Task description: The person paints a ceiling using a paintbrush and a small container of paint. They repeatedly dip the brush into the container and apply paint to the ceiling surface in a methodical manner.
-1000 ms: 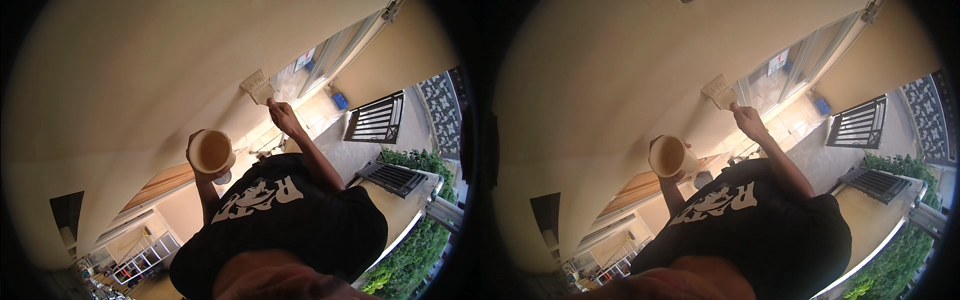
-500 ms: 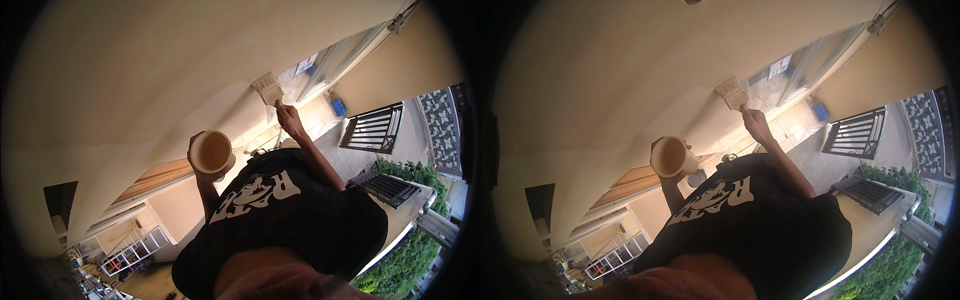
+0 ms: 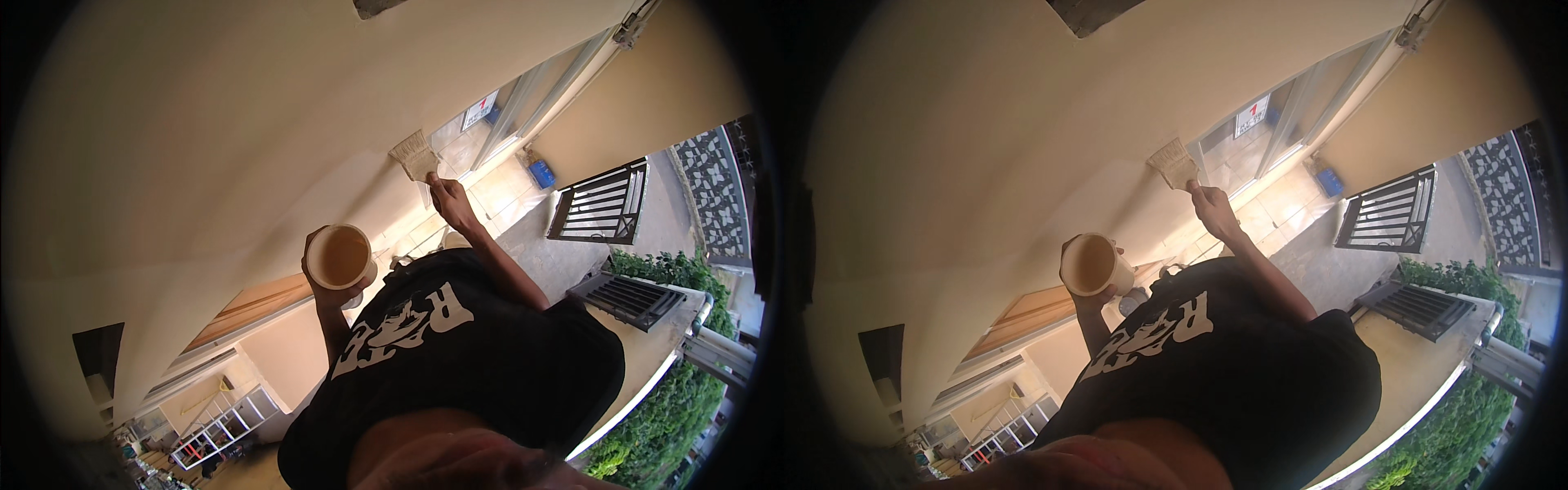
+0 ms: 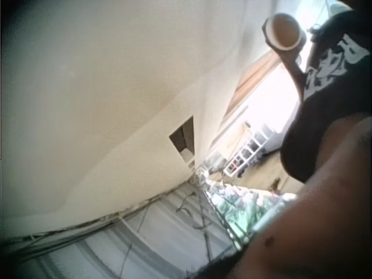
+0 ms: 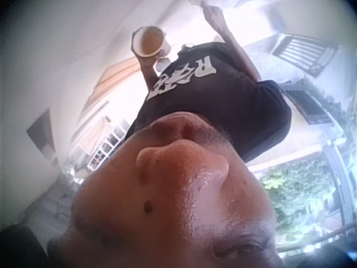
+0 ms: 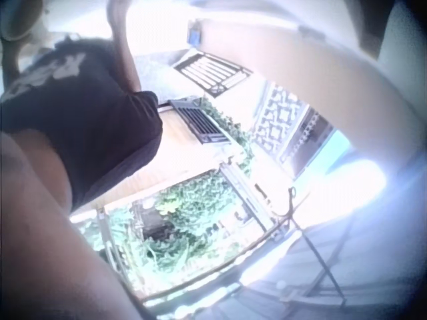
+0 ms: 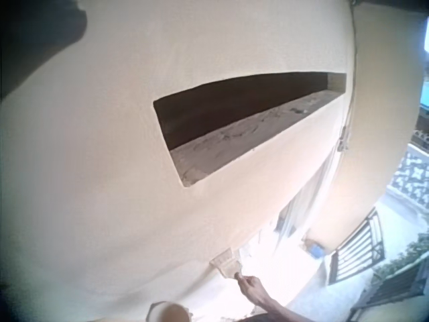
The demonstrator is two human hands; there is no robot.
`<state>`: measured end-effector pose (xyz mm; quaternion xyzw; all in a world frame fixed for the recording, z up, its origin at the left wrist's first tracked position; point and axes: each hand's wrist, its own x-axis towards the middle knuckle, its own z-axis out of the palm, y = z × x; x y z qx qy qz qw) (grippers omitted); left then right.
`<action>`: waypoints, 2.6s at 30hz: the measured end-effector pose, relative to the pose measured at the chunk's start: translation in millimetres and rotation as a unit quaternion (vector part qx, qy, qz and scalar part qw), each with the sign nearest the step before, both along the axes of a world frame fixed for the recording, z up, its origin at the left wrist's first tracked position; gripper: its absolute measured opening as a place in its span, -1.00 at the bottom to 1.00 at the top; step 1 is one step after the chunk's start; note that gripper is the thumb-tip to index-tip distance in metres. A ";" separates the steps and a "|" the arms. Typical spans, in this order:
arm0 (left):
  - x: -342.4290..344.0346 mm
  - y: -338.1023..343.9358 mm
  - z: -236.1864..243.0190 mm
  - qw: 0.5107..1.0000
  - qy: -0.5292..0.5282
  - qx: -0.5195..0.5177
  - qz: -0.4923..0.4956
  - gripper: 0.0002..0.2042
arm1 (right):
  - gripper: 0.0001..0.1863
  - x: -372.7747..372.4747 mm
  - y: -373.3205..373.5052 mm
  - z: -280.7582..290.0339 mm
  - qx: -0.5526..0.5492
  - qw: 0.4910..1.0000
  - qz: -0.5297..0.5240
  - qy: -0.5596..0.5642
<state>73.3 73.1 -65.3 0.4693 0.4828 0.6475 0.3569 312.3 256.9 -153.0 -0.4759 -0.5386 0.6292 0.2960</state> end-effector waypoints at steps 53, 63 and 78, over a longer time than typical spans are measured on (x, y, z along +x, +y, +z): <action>12.1 8.4 -6.8 1.000 0.023 -0.003 0.006 -0.09 | -0.55 79.3 22.6 296.6 -0.070 0.989 0.066 0.109; 18.9 10.6 4.8 0.999 -0.001 -0.030 -0.017 -0.06 | -0.46 30.3 40.0 130.2 -0.049 0.979 0.076 0.184; 24.9 19.2 5.5 0.995 0.063 -0.014 -0.076 -0.03 | -0.18 5.5 49.8 -39.6 0.132 0.991 -0.003 0.012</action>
